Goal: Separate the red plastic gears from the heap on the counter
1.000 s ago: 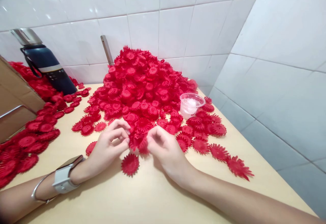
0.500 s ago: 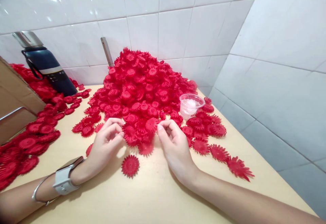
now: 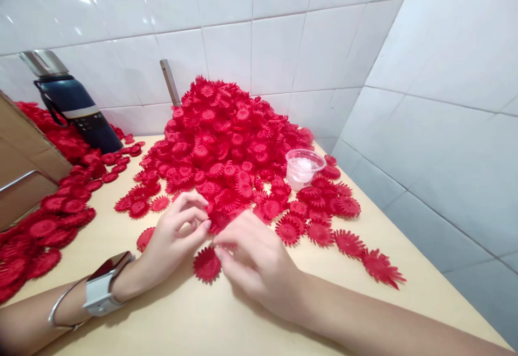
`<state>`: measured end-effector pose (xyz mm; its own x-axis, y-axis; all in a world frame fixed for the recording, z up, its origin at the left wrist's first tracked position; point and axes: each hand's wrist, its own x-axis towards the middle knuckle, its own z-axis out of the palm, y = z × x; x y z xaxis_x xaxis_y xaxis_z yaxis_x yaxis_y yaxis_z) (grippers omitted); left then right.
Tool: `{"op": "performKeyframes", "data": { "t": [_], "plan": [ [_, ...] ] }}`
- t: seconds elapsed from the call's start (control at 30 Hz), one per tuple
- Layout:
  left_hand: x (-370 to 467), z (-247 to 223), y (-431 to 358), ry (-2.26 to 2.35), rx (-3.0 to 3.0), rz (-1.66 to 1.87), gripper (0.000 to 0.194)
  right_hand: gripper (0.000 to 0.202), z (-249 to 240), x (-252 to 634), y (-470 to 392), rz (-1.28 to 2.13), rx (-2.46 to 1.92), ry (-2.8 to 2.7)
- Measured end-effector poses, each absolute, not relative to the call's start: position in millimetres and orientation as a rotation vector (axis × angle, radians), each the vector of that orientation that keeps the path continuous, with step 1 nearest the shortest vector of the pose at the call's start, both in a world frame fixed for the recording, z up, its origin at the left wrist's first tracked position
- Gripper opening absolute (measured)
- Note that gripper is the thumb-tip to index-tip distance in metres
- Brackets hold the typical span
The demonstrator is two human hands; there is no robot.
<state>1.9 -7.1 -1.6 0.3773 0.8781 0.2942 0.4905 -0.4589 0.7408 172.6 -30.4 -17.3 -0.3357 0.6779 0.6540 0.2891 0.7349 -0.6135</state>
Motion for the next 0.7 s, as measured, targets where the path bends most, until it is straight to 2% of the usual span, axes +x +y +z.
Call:
{"op": "performKeyframes", "data": {
  "t": [0.23,0.7],
  "plan": [
    [1.1,2.6,-10.1,1.038,2.179,0.844,0.015,0.004,-13.8,173.6,-27.1,0.642,-1.117,-1.838],
    [0.3,1.4,-10.8,0.969,2.257,0.770,0.016,0.008,-13.4,174.0,-25.9,0.845,-1.213,-1.700]
  ]
}}
